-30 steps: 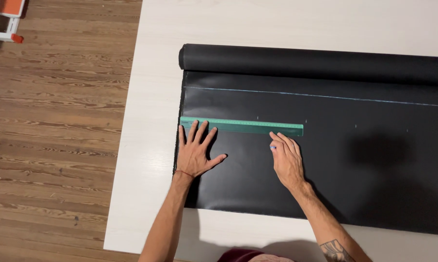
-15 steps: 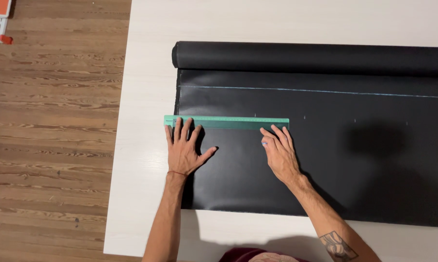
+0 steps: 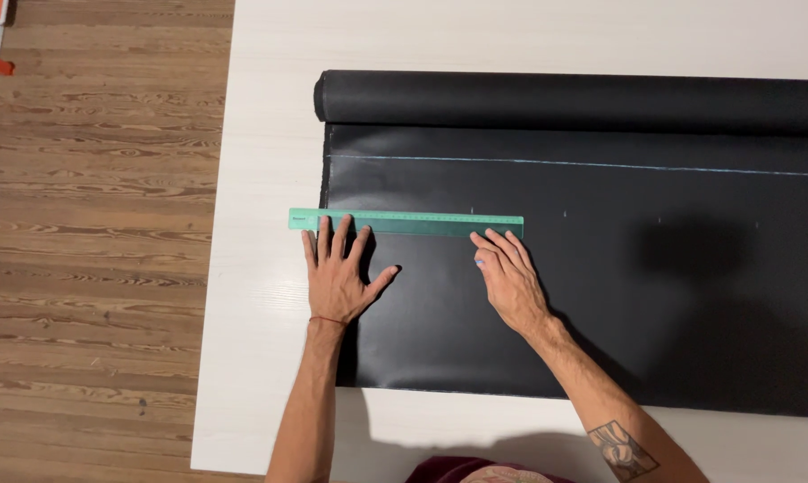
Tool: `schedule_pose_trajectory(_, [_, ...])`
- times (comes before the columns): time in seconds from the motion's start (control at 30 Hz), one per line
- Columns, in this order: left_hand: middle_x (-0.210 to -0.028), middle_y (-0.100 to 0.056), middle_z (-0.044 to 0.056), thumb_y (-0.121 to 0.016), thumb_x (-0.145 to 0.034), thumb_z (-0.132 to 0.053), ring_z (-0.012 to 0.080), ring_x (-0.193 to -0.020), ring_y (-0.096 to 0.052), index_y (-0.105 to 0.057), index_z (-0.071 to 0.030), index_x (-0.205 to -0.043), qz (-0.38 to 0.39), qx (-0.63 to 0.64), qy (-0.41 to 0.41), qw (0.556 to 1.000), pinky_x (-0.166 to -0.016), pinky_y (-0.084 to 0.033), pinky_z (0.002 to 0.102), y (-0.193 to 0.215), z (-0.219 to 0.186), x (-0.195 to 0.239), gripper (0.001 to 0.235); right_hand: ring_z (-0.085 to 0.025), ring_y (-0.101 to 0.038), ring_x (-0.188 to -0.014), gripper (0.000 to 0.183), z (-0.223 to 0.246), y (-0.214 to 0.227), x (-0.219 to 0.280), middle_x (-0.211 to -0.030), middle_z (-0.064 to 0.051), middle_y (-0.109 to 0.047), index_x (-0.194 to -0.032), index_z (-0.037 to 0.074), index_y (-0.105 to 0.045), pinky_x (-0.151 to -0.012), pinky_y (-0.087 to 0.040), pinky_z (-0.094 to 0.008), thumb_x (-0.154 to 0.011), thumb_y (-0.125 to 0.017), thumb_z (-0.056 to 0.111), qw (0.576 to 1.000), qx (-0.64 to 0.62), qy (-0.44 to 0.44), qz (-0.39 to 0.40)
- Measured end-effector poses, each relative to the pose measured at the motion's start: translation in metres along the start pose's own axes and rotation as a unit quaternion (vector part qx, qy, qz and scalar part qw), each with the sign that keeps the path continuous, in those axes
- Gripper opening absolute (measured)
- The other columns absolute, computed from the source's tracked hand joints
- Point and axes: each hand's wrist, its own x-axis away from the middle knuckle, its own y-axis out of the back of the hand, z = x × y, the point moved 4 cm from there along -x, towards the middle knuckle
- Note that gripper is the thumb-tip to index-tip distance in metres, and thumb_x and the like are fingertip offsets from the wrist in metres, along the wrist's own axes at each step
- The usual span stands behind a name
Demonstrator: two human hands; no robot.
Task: Marking a large roll of black leather with a ruler and chalk for cutting
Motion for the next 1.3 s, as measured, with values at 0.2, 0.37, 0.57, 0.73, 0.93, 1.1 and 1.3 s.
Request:
schedule_pose_trajectory(0.2, [-0.179, -0.055, 0.009, -0.058, -0.100, -0.095, 0.0431, -0.175, -0.037, -0.063, -0.037, -0.170, 0.009, 0.011, -0.030, 0.999, -0.144, -0.016, 0.073, 0.003, -0.005, -0.001, 0.091, -0.029, -0.067, -0.152, 0.012, -0.001, -0.001, -0.001, -0.159, -0.003, -0.076, -0.125, 0.011, -0.068, -0.137, -0.046, -0.054, -0.123, -0.059, 0.019, 1.000, -0.001, -0.005, 0.005])
schedule_pose_trajectory(0.37, [-0.179, -0.055, 0.006, -0.055, -0.101, -0.095, 0.0398, -0.176, -0.036, -0.061, -0.042, -0.170, 0.031, 0.011, -0.050, 0.998, -0.145, -0.014, 0.074, -0.003, -0.004, -0.001, 0.088, -0.030, -0.067, -0.151, 0.012, -0.001, -0.002, -0.001, -0.158, -0.005, -0.076, -0.125, 0.010, -0.068, -0.137, -0.046, -0.056, -0.124, -0.059, 0.018, 1.000, 0.000, 0.000, 0.006])
schedule_pose_trajectory(0.57, [-0.179, -0.054, 0.006, -0.054, -0.101, -0.095, 0.0398, -0.175, -0.037, -0.060, -0.042, -0.171, 0.040, 0.014, -0.048, 0.998, -0.144, -0.016, 0.073, -0.002, -0.004, -0.001, 0.088, -0.030, -0.067, -0.152, 0.013, 0.000, -0.002, 0.000, -0.158, -0.005, -0.076, -0.125, 0.010, -0.068, -0.137, -0.046, -0.056, -0.124, -0.058, 0.018, 1.000, 0.004, 0.000, 0.005])
schedule_pose_trajectory(0.73, [-0.180, -0.053, 0.006, -0.053, -0.102, -0.096, 0.0394, -0.176, -0.036, -0.059, -0.042, -0.172, 0.043, 0.011, -0.047, 0.998, -0.144, -0.015, 0.073, -0.002, -0.005, -0.001, 0.089, -0.030, -0.068, -0.151, 0.013, 0.000, -0.002, 0.000, -0.157, -0.005, -0.076, -0.124, 0.010, -0.068, -0.137, -0.046, -0.054, -0.124, -0.058, 0.018, 1.000, 0.004, -0.003, 0.005])
schedule_pose_trajectory(0.93, [-0.180, -0.052, 0.006, -0.054, -0.100, -0.097, 0.0392, -0.175, -0.037, -0.060, -0.042, -0.171, 0.049, 0.020, -0.043, 0.998, -0.144, -0.015, 0.073, -0.003, -0.002, -0.005, 0.091, -0.029, -0.069, -0.149, 0.012, -0.002, -0.002, -0.004, -0.156, -0.004, -0.078, -0.123, 0.010, -0.068, -0.137, -0.046, -0.054, -0.123, -0.060, 0.018, 1.000, -0.010, -0.008, -0.004])
schedule_pose_trajectory(1.1, [-0.180, -0.053, 0.005, -0.055, -0.097, -0.099, 0.0378, -0.174, -0.039, -0.061, -0.043, -0.170, 0.027, 0.013, -0.049, 0.998, -0.143, -0.016, 0.073, -0.010, 0.000, -0.005, 0.093, -0.029, -0.067, -0.150, 0.012, -0.009, -0.004, -0.002, -0.159, -0.005, -0.076, -0.125, 0.012, -0.066, -0.138, -0.044, -0.053, -0.124, -0.057, 0.019, 0.999, -0.048, -0.010, -0.002])
schedule_pose_trajectory(1.3, [-0.178, -0.055, 0.005, -0.057, -0.095, -0.099, 0.0376, -0.172, -0.042, -0.062, -0.044, -0.169, 0.028, 0.018, -0.055, 0.998, -0.143, -0.019, 0.073, -0.006, -0.001, -0.005, 0.092, -0.035, -0.072, -0.140, 0.006, -0.011, 0.002, -0.010, -0.150, -0.010, -0.078, -0.124, 0.011, -0.067, -0.129, -0.051, -0.053, -0.121, -0.064, 0.014, 0.989, -0.130, -0.063, -0.016])
